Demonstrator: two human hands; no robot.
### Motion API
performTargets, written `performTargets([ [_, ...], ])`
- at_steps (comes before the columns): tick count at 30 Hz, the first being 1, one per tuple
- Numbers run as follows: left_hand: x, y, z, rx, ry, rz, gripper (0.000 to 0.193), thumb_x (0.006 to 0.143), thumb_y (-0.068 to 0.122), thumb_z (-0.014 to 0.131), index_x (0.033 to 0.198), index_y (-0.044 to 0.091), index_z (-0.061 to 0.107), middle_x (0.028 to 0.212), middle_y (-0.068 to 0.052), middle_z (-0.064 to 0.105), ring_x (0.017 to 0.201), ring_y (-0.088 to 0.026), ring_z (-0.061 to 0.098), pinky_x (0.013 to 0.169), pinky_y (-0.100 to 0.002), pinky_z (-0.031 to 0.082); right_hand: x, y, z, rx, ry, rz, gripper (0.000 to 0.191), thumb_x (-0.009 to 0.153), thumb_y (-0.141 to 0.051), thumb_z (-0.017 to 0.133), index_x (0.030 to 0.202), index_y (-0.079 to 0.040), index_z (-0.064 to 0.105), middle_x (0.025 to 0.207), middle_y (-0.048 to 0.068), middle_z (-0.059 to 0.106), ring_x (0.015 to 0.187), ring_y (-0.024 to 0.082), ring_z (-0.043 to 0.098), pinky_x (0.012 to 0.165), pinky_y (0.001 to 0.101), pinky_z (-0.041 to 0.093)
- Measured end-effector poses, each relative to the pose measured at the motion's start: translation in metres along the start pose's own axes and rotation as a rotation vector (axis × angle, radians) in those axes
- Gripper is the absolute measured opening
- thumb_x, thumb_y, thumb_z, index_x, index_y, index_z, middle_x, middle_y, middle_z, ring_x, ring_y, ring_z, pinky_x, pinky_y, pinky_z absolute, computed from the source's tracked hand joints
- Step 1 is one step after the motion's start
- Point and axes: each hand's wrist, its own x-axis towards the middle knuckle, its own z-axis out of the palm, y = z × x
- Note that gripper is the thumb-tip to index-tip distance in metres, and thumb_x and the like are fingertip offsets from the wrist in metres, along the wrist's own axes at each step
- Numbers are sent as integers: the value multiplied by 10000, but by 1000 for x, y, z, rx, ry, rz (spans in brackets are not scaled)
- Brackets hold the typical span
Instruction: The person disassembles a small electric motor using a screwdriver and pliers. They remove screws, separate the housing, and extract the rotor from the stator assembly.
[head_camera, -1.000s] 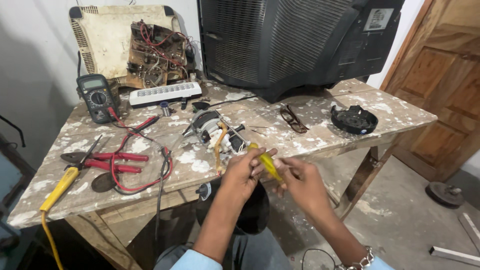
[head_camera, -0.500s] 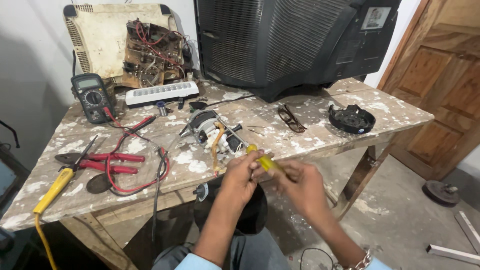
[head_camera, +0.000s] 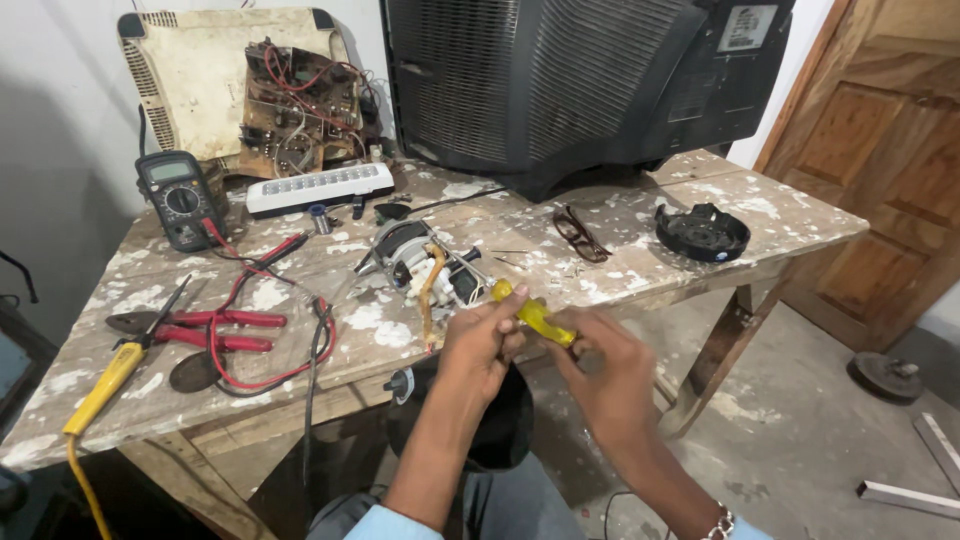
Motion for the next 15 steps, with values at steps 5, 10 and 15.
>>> performTargets([
  [5,2,5,-2,-131,-7,-39,190,893,15,713,1027,-76,615,973,-214,771,454,-32,386,400,-196,273,10,9,1,325,-337,762,361,901,-208,709,1225,-53,739,880,122,833,656,182,732,601,319,595],
  [10,3,1,-4,-153,9,-9,219,907,31,709,1057,-110,633,1056,-243,741,460,-18,397,387,-184,278,-1,6,5,84,-174,208,443,800,-168,815,1204,-3,741,1007,138,777,795,125,750,696,270,636],
  [15,4,2,-3,-197,22,24,213,897,-5,699,1060,-120,625,1076,-282,748,461,-24,383,400,-181,295,9,2,2,404,-315,756,326,923,-184,745,1216,-42,736,889,200,823,656,193,721,613,359,586],
])
